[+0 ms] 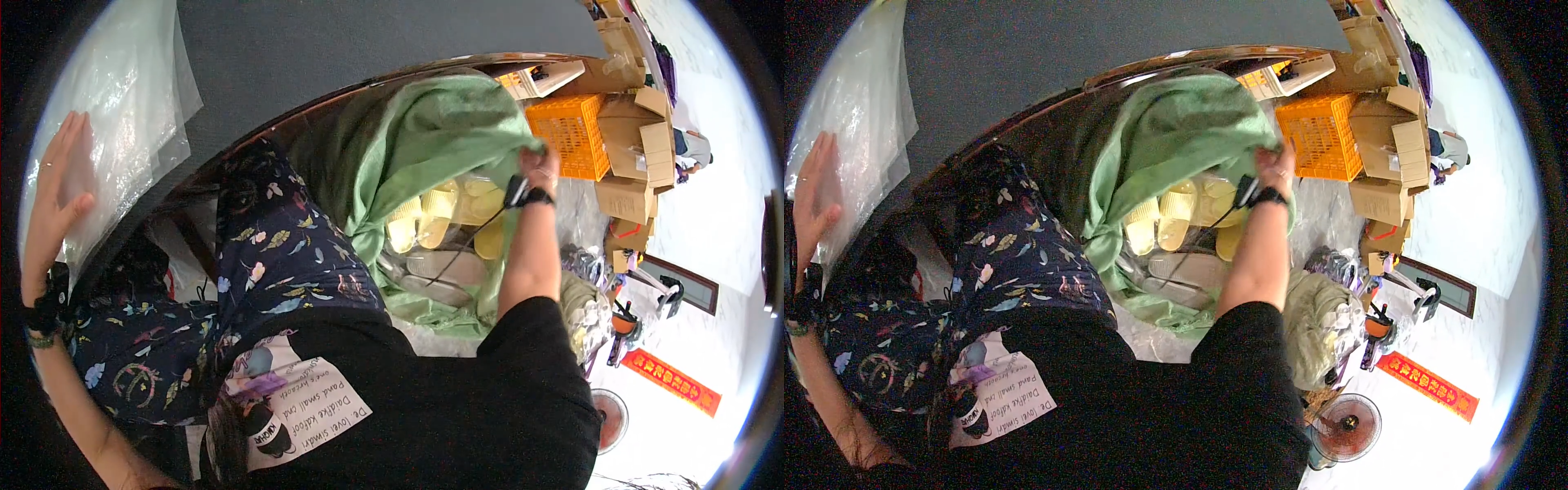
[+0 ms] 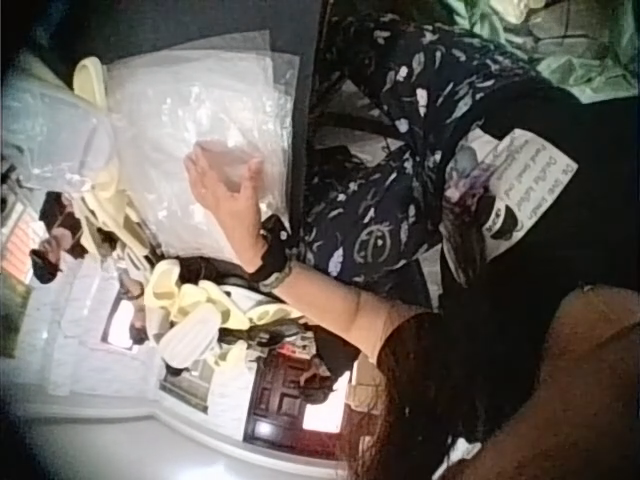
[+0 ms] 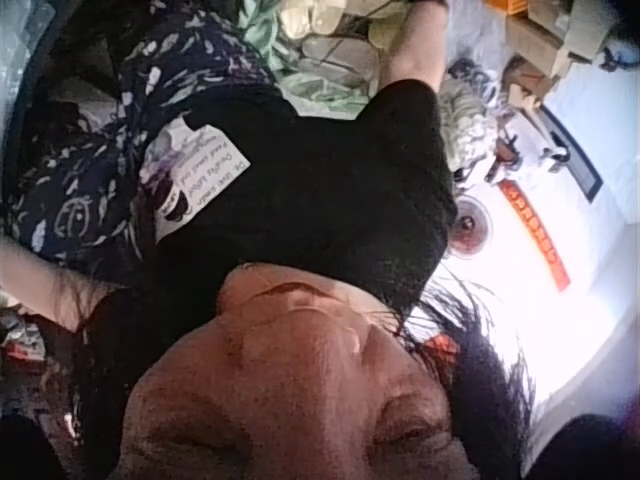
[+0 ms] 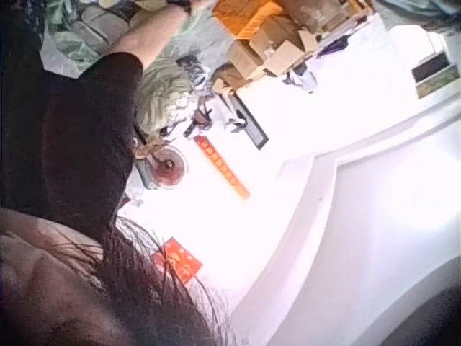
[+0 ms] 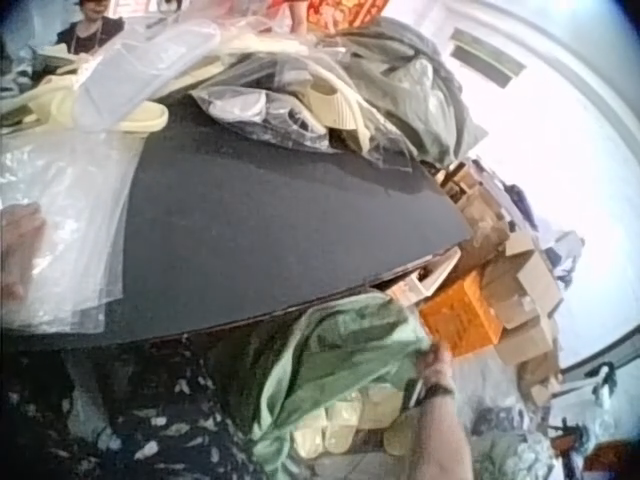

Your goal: Packaging yellow and white rubber slides into plastic bags.

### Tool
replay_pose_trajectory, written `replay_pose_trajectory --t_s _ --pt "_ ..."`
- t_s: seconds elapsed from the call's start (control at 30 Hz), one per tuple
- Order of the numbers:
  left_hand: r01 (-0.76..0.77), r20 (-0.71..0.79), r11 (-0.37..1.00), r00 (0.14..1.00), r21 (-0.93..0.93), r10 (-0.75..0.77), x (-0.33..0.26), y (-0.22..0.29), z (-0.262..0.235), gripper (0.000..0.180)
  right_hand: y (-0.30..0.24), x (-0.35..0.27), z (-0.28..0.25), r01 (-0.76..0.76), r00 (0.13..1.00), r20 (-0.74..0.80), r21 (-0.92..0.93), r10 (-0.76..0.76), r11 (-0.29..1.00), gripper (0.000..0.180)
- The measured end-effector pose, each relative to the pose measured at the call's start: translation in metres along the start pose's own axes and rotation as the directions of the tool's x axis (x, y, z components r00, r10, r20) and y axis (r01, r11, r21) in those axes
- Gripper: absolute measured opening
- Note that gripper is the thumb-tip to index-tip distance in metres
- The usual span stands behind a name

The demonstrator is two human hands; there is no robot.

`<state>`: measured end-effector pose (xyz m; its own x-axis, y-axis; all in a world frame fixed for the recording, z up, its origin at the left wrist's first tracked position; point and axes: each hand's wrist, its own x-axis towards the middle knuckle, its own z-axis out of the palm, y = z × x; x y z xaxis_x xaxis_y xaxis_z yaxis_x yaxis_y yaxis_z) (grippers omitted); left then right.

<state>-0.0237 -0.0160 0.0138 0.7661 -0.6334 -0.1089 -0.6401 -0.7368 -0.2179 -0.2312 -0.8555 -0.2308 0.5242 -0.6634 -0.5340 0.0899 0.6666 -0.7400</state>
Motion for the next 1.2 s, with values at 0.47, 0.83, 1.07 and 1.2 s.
replay_pose_trajectory --t_s 0.47,0.83,1.07,1.2 --pt "-0.001 -0.031 0.997 1.0 -0.072 -0.001 0.013 0.012 0.011 0.096 0.145 -0.025 -0.046 0.159 0.98 0.165 -0.985 -0.107 -0.064 0.029" --pt "0.032 -0.031 0.991 0.999 -0.132 -0.036 0.007 0.008 0.003 0.094 0.21 -0.088 -0.104 -0.234 0.972 -0.225 -0.945 -0.067 -0.228 0.14" --pt "0.066 0.034 0.979 0.998 -0.195 -0.06 0.005 0.011 -0.002 0.101 0.255 -0.106 -0.08 -0.067 0.993 -0.095 -0.941 0.07 -0.331 0.118" --pt "0.082 0.011 0.96 0.997 -0.269 -0.082 0.005 0.017 -0.008 0.1 0.245 -0.123 -0.068 -0.048 0.998 -0.062 -0.92 0.022 -0.389 0.118"
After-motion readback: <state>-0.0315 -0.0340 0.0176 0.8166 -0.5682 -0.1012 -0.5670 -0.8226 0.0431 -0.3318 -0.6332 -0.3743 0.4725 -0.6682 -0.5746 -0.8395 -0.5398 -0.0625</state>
